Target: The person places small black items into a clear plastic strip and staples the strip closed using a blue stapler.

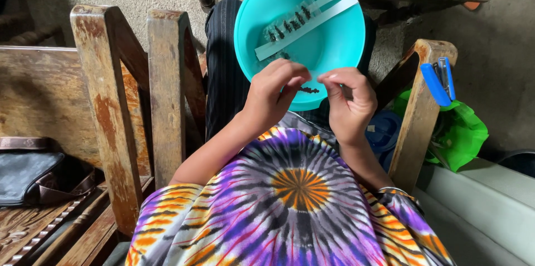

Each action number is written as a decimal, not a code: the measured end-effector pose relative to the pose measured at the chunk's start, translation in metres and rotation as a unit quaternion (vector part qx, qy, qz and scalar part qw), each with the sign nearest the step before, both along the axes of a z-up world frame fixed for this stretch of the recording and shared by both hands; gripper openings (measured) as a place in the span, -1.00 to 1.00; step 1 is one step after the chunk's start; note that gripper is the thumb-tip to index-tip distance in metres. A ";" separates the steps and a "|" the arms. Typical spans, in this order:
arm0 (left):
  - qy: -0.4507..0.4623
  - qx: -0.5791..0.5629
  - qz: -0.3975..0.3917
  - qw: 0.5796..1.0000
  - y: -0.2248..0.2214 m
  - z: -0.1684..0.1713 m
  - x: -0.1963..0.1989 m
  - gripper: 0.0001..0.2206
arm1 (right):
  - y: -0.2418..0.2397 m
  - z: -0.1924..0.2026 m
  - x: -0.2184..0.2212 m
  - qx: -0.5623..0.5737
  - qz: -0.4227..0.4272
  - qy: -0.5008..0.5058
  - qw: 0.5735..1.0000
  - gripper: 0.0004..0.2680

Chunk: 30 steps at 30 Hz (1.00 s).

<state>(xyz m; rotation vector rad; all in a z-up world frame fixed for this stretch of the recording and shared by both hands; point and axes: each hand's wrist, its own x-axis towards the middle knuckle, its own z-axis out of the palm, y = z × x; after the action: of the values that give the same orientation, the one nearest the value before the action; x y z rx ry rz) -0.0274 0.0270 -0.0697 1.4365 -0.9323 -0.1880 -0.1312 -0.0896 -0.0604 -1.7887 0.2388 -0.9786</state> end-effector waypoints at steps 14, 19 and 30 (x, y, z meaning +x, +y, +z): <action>-0.076 -0.040 0.059 0.994 -0.005 0.004 0.002 -0.83 | 0.001 0.002 0.000 -0.068 -0.048 0.042 0.996 -0.90; -0.211 -0.005 0.108 0.972 -0.005 0.000 0.003 -0.87 | 0.003 0.001 0.001 -0.129 -0.093 0.059 0.986 -0.92; 0.062 0.007 0.018 0.998 -0.008 -0.008 0.003 -0.85 | -0.002 -0.005 0.000 0.016 -0.023 0.100 0.995 -0.95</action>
<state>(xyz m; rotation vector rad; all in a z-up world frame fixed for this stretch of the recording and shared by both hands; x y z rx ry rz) -0.0241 0.0189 -0.0781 1.4373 -0.8049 -0.2538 -0.1317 -0.0918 -0.0651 -1.8597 0.4210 -0.8216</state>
